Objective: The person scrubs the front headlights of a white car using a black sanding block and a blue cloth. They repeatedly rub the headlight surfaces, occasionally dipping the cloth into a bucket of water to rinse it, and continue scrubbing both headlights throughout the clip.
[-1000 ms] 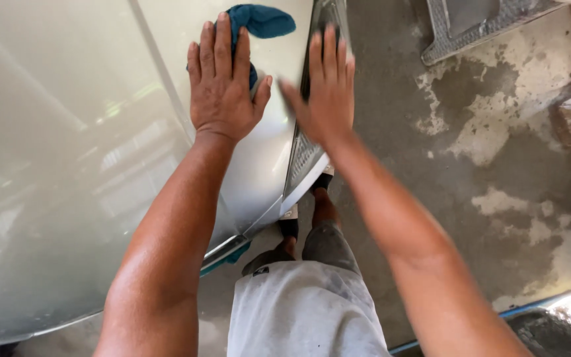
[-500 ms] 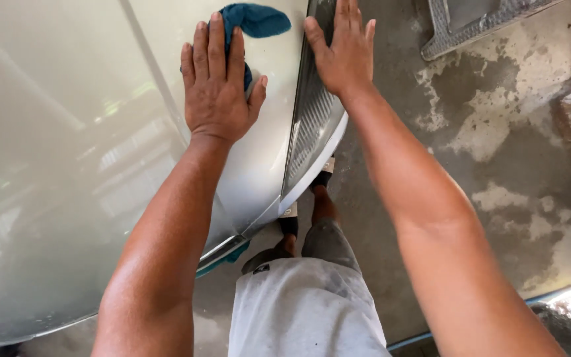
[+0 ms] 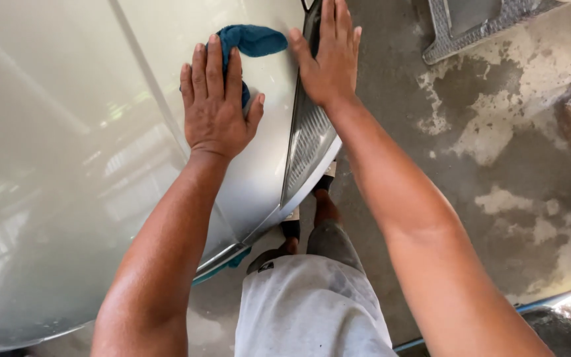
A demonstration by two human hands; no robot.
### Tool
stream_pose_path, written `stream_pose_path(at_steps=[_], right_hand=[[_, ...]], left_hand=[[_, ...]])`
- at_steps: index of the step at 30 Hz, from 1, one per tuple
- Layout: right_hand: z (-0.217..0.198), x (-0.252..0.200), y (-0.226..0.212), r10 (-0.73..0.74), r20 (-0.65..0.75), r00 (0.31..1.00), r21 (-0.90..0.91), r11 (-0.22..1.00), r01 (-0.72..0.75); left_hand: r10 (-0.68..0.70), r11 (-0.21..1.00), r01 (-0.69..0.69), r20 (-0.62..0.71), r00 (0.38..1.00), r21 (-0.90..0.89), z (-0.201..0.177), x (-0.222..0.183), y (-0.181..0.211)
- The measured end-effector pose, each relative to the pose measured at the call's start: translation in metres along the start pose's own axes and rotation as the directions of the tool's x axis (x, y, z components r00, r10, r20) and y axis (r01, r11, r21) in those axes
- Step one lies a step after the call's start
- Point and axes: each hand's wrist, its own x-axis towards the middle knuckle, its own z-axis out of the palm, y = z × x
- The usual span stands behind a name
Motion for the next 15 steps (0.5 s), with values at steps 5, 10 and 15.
stream_pose_path(at_steps=[5,10,15], right_hand=[[-0.024,-0.082,-0.022,-0.074,0.066,0.995,-0.004,0.997,0.074],[-0.018,-0.112,-0.024,-0.054,0.148,0.988,0.035,0.998,0.050],[-0.010,-0.023,-0.016,0.024,0.112,0.993,-0.047,0.999,-0.019]], left_hand=[[-0.007,1.000,0.007,-0.002,1.000,0.027,-0.001,0.000,-0.001],[0.001,0.999,0.000,-0.009,1.000,0.039,0.002,0.001,-0.001],[-0.002,1.000,0.002,-0.006,1.000,0.024,0.000,-0.003,-0.001]])
